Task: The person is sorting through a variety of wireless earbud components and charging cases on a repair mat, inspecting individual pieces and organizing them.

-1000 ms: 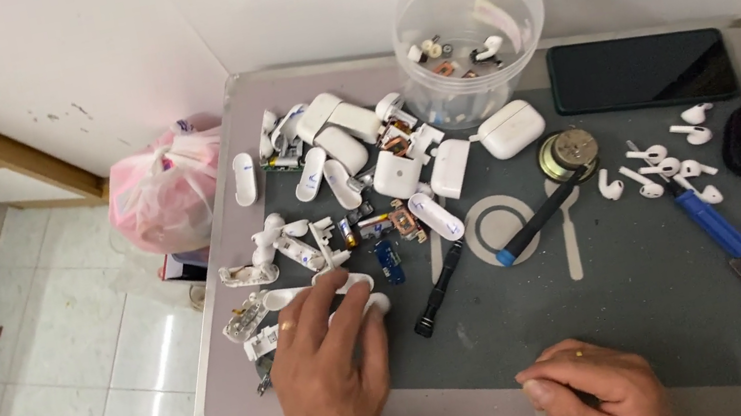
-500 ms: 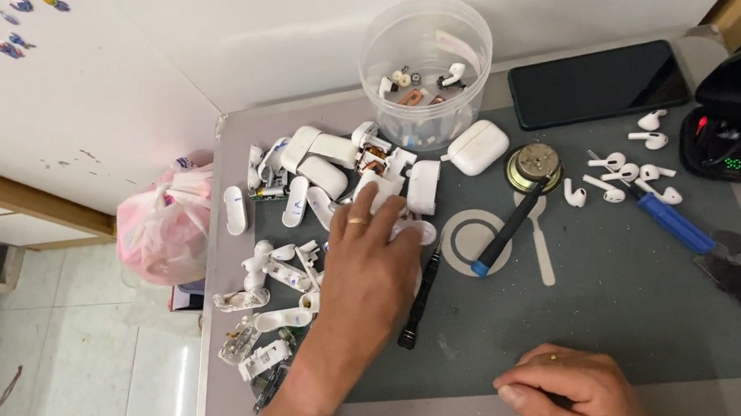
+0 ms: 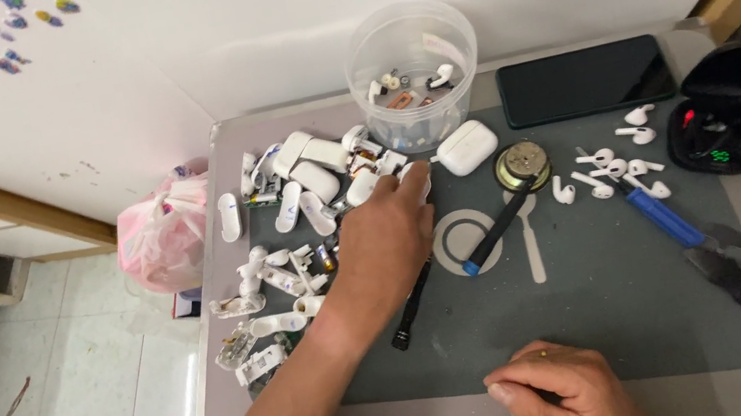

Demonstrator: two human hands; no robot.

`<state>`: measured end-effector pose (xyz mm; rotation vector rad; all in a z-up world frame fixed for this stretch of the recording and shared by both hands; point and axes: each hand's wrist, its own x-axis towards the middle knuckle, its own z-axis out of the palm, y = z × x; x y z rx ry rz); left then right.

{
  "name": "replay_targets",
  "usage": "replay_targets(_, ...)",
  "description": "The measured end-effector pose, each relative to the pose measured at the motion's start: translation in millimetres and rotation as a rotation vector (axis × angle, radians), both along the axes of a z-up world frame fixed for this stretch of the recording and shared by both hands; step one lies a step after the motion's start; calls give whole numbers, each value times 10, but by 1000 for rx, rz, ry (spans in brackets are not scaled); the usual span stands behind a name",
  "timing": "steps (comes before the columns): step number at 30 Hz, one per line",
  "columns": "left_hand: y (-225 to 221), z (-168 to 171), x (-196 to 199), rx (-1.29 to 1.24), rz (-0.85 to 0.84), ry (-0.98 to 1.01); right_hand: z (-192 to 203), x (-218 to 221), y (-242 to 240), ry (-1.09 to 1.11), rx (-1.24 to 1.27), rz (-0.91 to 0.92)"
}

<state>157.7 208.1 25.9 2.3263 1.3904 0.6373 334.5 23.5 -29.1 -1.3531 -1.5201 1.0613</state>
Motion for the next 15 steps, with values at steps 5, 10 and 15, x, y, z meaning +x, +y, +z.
replay_targets(5,247,-483,264,214,185,441,-110,43,-15,30,91,25)
replay_targets(10,165,-382,60,209,124,286,-6,-3,33,20,284,33)
replay_targets(15,-158,59,-25,229,1,-34,46,24,43,-5,265,41)
